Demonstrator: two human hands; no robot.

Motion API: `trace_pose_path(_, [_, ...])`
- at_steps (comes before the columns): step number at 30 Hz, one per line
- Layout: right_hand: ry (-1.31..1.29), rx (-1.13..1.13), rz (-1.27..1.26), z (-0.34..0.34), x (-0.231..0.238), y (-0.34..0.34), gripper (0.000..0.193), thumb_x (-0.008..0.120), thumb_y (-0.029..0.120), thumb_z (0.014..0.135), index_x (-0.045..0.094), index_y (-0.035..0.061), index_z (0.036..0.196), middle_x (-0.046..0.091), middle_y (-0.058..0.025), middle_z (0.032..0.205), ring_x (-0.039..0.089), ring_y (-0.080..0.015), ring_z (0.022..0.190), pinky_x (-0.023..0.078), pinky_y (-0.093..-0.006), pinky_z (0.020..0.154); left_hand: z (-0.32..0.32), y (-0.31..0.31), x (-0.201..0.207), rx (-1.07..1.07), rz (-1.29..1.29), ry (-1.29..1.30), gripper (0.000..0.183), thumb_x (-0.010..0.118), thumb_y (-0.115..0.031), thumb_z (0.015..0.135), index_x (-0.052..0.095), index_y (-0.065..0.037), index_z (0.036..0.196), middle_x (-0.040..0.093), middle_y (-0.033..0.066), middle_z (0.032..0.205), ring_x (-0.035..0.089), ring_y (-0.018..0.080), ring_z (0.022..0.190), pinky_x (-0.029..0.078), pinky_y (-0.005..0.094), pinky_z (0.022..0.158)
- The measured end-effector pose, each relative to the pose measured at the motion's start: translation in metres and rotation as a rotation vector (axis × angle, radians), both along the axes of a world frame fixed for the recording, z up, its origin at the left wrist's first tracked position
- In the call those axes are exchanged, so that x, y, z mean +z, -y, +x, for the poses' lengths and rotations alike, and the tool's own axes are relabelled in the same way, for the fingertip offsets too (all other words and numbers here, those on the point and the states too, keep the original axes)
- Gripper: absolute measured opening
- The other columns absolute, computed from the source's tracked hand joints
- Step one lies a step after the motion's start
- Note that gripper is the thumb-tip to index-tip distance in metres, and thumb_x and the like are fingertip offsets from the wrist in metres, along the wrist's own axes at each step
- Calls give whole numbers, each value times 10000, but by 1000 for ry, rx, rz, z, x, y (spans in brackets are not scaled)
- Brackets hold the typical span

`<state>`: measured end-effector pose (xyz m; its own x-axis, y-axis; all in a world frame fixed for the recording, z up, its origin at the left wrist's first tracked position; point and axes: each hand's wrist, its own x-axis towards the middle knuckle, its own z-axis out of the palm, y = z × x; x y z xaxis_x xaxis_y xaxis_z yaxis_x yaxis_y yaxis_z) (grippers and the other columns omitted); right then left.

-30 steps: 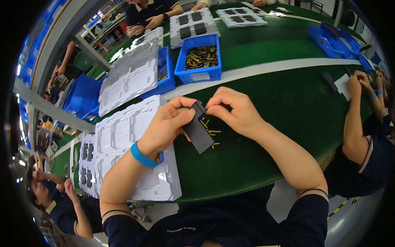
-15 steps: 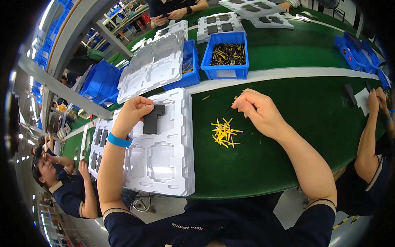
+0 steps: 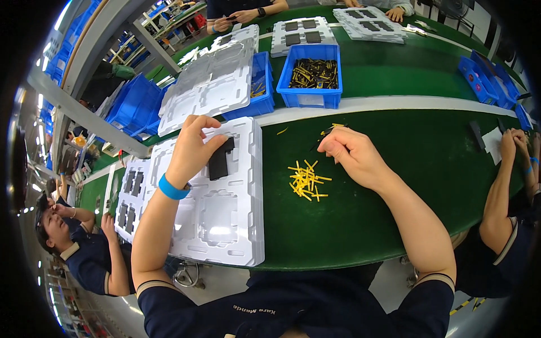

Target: The person assembles small electronic components and yellow wires by hand, taking them from a component tray and fitting them into a plastic casing.

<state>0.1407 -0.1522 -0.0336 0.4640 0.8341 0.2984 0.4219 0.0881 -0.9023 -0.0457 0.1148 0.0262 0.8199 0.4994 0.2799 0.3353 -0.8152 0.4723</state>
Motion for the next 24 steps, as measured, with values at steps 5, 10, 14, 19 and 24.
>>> trace_pose_path(5, [25,23,-76,1,1,2,182,505,141,952,605,10,876,549,-46,803,522,-131,703,445,-266,646,11,28,3,-220,362,73,280,736,-205,758,611,-78,974,546,117,997,541,305,918,463,387,771])
trace_pose_path(10, [199,23,-63,0,6,4,182,521,149,941,603,3,870,566,-78,814,547,-212,752,444,-309,709,-18,33,6,-22,478,-197,409,740,-337,739,592,-82,1023,545,114,942,571,307,869,484,404,669])
trace_pose_path(14, [186,58,-67,2,0,0,178,524,144,938,601,2,861,567,-77,815,551,-210,753,445,-305,706,-27,26,1,14,321,-358,474,702,-397,760,556,-80,1080,641,143,874,645,325,738,498,409,608])
trace_pose_path(19, [172,33,-84,-2,3,1,170,527,136,934,600,3,859,568,-78,817,552,-210,755,445,-305,707,-29,26,2,3,357,-312,453,692,-392,772,545,-104,1089,674,137,846,661,310,718,503,406,599])
trace_pose_path(24, [191,30,-83,2,1,-1,166,531,134,932,600,2,858,570,-79,818,552,-212,756,444,-307,705,-29,17,8,7,299,-293,445,705,-362,770,542,-117,1103,672,123,843,658,312,732,509,403,617])
